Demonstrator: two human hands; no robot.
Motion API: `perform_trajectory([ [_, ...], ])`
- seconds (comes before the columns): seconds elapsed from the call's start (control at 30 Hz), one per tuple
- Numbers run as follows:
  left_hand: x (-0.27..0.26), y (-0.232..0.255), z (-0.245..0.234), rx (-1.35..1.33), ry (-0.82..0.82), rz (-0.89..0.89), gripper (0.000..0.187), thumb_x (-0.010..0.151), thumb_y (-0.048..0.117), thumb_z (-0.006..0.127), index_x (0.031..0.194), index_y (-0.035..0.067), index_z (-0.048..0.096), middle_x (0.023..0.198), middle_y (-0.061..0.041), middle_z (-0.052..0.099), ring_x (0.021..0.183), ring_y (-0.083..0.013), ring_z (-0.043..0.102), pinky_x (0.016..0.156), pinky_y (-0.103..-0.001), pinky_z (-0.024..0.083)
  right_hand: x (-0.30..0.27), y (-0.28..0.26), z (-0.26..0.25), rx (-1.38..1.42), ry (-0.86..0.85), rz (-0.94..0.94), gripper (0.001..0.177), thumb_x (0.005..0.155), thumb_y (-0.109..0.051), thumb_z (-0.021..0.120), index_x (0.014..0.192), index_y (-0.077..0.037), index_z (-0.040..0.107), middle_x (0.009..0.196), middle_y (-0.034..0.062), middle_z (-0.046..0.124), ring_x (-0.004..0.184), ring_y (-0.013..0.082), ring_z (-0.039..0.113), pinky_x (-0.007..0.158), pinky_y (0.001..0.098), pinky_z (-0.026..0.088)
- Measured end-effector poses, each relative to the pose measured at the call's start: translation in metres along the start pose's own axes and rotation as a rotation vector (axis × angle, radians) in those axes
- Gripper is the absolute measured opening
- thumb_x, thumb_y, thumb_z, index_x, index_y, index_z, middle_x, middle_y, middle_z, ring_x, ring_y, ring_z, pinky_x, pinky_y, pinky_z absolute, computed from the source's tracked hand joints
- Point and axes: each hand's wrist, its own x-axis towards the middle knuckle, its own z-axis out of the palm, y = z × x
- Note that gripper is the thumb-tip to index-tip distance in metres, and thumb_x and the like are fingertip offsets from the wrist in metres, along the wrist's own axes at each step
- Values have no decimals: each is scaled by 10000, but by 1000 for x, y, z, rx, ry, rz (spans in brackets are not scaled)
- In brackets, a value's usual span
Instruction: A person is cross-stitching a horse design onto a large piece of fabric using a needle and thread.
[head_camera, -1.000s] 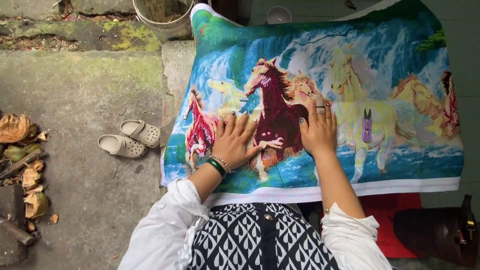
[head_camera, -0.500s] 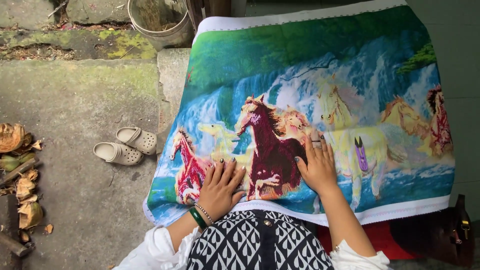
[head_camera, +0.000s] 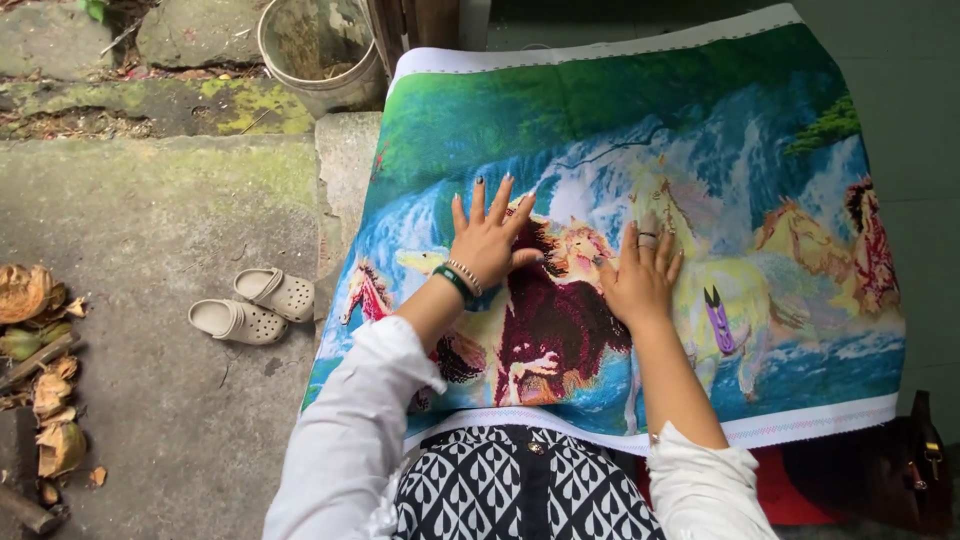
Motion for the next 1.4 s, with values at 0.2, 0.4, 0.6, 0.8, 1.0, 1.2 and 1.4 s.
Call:
perform_trajectory([
  [0.2, 20, 0, -4, 73, -41, -98, 965, 837, 891, 396, 1632, 374, 216, 1727, -54, 143, 1563, -451, 43, 1195, -712, -36, -3, -6, -9, -68, -176, 57, 819, 1047, -629, 366, 1644, -76, 276, 1722, 241, 93, 1534, 545, 133, 1216, 700, 16],
  [0.4, -38, 17, -14, 138, -112, -90, 1057, 775, 932, 373, 1633, 339, 203, 1699, -90, 203, 1516, -483, 172, 1159, -723, 94, 5, 54, 33, -207, 442, -198, 645, 868, -555, 683, 1394, -180, 675, 1045, 131, 591, 1061, 380, 600, 913, 513, 440],
  [0.6, -97, 51, -18, 248, -268, -14, 1065, 787, 897, 424, 1622, 264, 236, 1634, -177, 290, 1386, -504, 355, 1016, -617, 324, 38, 68, 15, -233, 328, 244, 832, 840, -491, 668, 1594, -246, 418, 1428, 295, 472, 1388, 584, 292, 1004, 813, 146],
  [0.8, 14, 7, 29, 87, -181, 161, 313, 872, 482, 640, 959, 195, 727, 801, -42, 660, 636, -323, 725, 489, -460, 557, 29, 28, -17, -137, -149, 386, 789, 907, -562, 465, 1644, -343, 288, 1699, 215, 211, 1528, 571, 73, 1110, 830, -1],
  [1.0, 236, -60, 21, 52, 301, 44, 82, 924, 292, 636, 975, 320, 693, 1100, 33, 625, 1082, -273, 638, 880, -466, 519, 21, 10, -32, -174, -82, 257, 772, 889, -500, 520, 1617, -289, 376, 1712, 235, 190, 1503, 623, 149, 1112, 837, 65],
  [1.2, 269, -34, -41, -270, 35, -250, 418, 1022, 256, 564, 1385, 461, 595, 1504, -8, 539, 1459, -346, 416, 1236, -606, 169, 27, -5, -50, -206, -142, 295, 757, 905, -550, 478, 1617, -321, 363, 1692, 219, 248, 1521, 581, 166, 1166, 775, 67],
  [1.4, 318, -45, 13, -411, -11, -308, 541, 975, 129, 465, 1297, 534, 621, 1289, 73, 698, 1336, -242, 573, 1192, -651, 156, 30, 5, -44, -208, -199, 320, 761, 919, -594, 459, 1621, -342, 307, 1745, 155, 82, 1509, 575, 154, 1185, 749, 78],
])
